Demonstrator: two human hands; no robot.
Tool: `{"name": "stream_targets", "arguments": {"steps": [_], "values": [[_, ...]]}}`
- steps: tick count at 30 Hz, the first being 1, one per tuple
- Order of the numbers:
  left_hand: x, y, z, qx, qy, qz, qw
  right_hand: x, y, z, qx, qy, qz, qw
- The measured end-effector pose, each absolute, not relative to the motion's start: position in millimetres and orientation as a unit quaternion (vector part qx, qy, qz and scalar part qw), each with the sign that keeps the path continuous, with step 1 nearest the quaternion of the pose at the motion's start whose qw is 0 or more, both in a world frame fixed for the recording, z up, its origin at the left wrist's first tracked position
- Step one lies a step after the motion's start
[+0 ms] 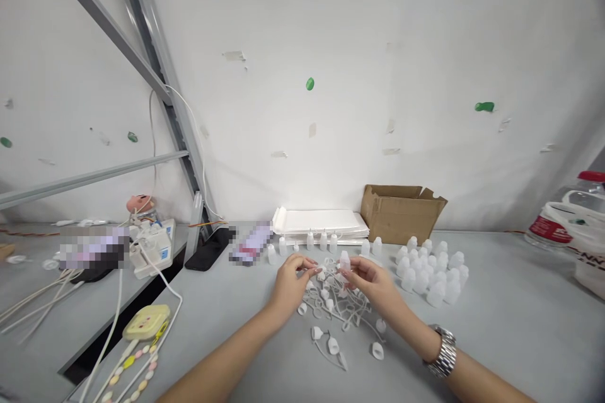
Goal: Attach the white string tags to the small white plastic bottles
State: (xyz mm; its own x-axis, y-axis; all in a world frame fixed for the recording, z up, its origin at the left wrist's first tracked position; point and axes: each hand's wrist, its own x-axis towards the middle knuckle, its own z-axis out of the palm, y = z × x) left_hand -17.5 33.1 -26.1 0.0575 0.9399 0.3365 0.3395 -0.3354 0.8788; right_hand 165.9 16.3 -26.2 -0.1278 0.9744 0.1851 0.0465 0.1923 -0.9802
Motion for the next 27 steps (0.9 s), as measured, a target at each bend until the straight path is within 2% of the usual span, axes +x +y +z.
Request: {"name": "stream_targets", "arguments": {"steps": [7,14,19,27], "values": [[-15,33,-29,0.539,0.399,0.542,0.506,163,11,-20,-0.458,-0.611,0.430,0.482],[-13,29,-26,0.512,0.363,0.503,0.594,156,3,-15,-0.459,-0.637,0.402,0.471],[-12,26,-25,0.520,0.357,0.498,0.595,156,2,-18,-0.466,-0.660,0.382,0.449],[-10,16,-12,0.554,0.343,0.508,0.563,157,0,-20,-0.494,-0.699,0.284,0.431]]}}
